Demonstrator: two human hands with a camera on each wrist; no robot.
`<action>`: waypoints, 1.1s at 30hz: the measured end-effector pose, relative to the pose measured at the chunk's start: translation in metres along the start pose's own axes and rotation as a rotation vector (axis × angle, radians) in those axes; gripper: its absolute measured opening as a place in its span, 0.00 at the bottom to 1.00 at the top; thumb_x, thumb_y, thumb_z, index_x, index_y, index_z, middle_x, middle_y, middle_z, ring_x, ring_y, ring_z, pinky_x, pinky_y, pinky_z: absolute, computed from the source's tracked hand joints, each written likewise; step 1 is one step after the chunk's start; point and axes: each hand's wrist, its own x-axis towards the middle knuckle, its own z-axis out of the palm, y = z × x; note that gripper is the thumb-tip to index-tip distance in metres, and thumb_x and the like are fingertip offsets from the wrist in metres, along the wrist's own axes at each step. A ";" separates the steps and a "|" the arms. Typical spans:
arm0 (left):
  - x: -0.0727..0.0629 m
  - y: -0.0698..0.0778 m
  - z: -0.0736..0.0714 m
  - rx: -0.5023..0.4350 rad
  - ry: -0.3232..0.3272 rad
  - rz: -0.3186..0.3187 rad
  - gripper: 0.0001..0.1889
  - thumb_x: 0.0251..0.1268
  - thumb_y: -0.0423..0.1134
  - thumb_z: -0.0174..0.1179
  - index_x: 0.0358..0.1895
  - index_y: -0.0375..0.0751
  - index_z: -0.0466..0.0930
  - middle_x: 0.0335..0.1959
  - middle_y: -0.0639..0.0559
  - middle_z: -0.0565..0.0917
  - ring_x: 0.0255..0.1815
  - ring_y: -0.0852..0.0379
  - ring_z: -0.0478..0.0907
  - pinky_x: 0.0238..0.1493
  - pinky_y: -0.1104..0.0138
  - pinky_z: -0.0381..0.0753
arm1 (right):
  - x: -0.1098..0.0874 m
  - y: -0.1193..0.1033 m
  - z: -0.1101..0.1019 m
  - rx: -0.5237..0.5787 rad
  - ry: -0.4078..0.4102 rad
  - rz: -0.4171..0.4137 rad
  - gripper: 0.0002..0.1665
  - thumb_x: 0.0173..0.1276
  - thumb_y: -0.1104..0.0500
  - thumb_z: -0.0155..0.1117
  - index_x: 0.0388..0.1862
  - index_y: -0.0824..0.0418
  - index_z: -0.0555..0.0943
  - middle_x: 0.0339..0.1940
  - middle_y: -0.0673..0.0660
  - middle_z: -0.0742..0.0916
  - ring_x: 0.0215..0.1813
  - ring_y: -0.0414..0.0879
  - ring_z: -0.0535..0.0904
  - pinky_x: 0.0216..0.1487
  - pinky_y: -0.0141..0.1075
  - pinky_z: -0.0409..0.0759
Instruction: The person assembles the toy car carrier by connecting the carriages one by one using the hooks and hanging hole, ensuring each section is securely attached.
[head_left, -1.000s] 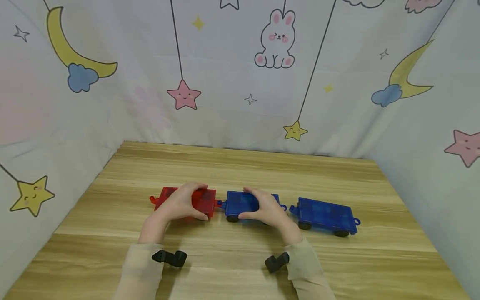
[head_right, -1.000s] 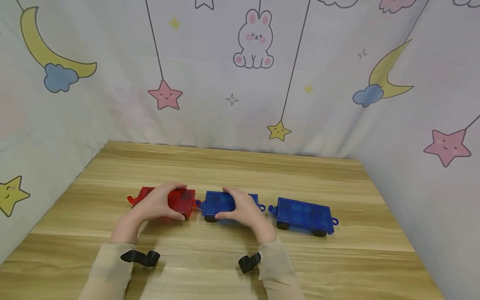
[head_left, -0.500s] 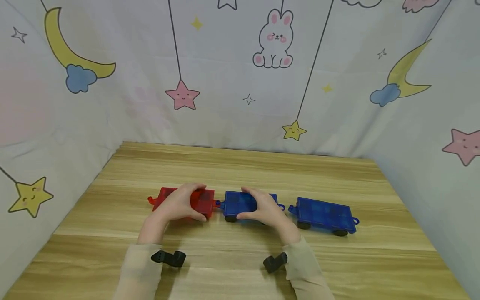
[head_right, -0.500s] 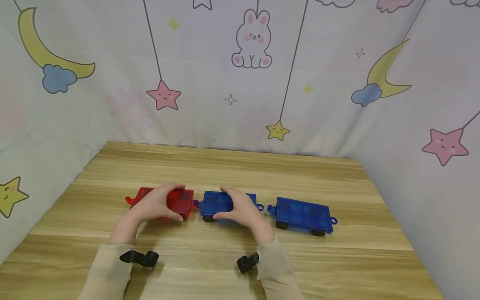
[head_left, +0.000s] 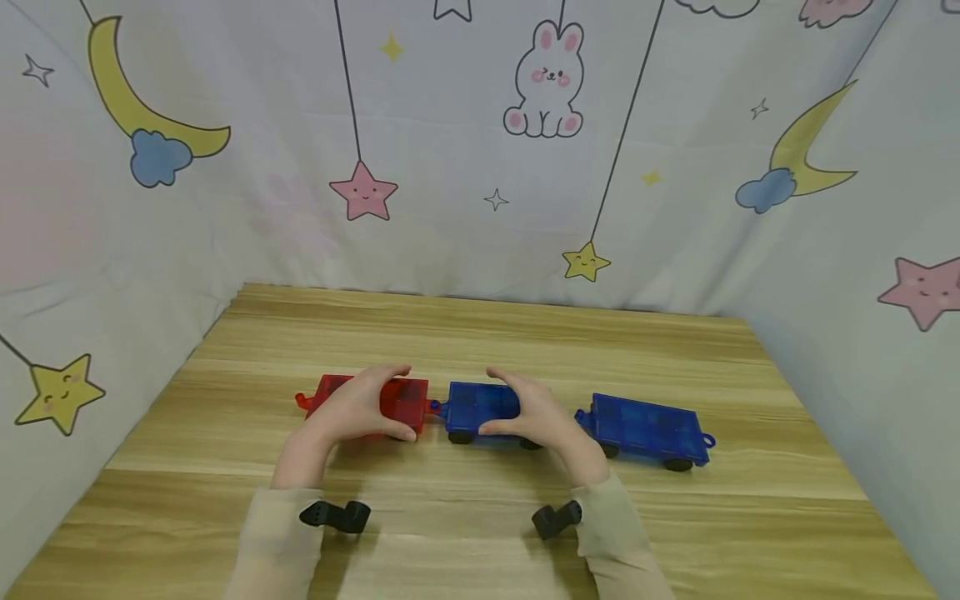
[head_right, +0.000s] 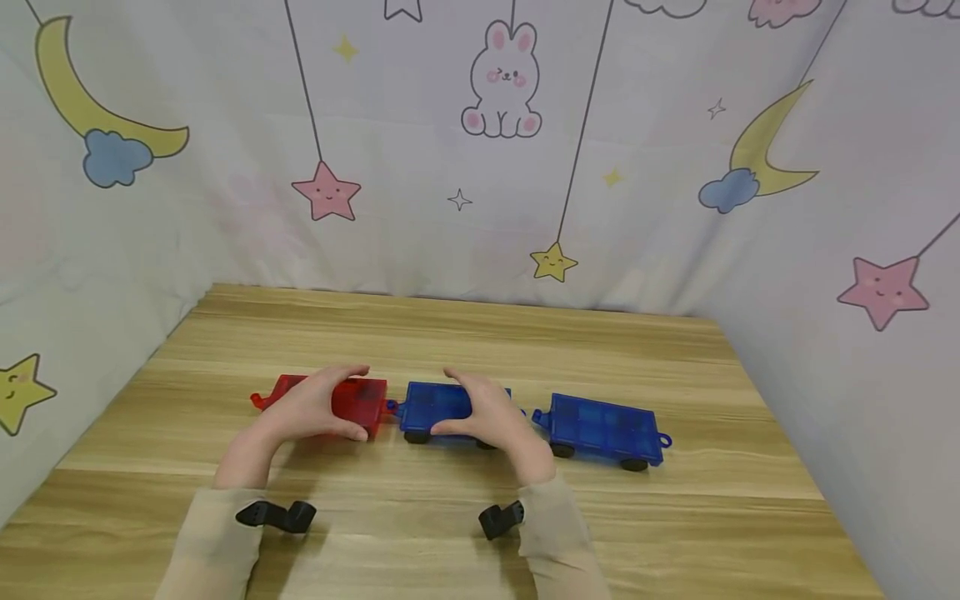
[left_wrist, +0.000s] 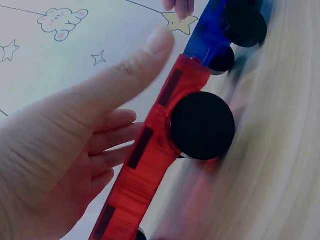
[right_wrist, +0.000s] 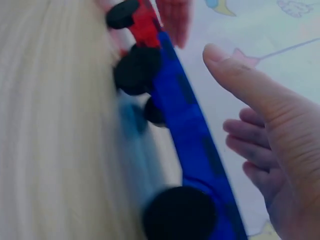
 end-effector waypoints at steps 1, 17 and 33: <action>0.000 0.002 0.001 -0.007 0.013 0.004 0.52 0.43 0.54 0.78 0.72 0.36 0.64 0.69 0.39 0.71 0.69 0.38 0.67 0.65 0.42 0.70 | -0.002 0.002 -0.003 0.006 0.002 0.008 0.53 0.56 0.46 0.76 0.76 0.60 0.62 0.73 0.59 0.72 0.74 0.58 0.66 0.69 0.56 0.68; 0.046 0.070 0.048 0.048 0.226 0.165 0.49 0.52 0.60 0.71 0.74 0.39 0.62 0.72 0.41 0.67 0.74 0.41 0.63 0.71 0.44 0.64 | -0.064 0.080 -0.076 0.008 0.177 0.129 0.54 0.57 0.48 0.76 0.76 0.62 0.60 0.74 0.64 0.68 0.76 0.65 0.58 0.69 0.65 0.61; 0.066 0.094 0.092 0.014 -0.004 0.102 0.59 0.41 0.61 0.76 0.75 0.38 0.58 0.75 0.42 0.64 0.76 0.43 0.60 0.73 0.48 0.62 | -0.085 0.117 -0.080 0.067 0.114 0.110 0.50 0.51 0.53 0.80 0.71 0.66 0.68 0.66 0.65 0.78 0.70 0.67 0.66 0.66 0.67 0.63</action>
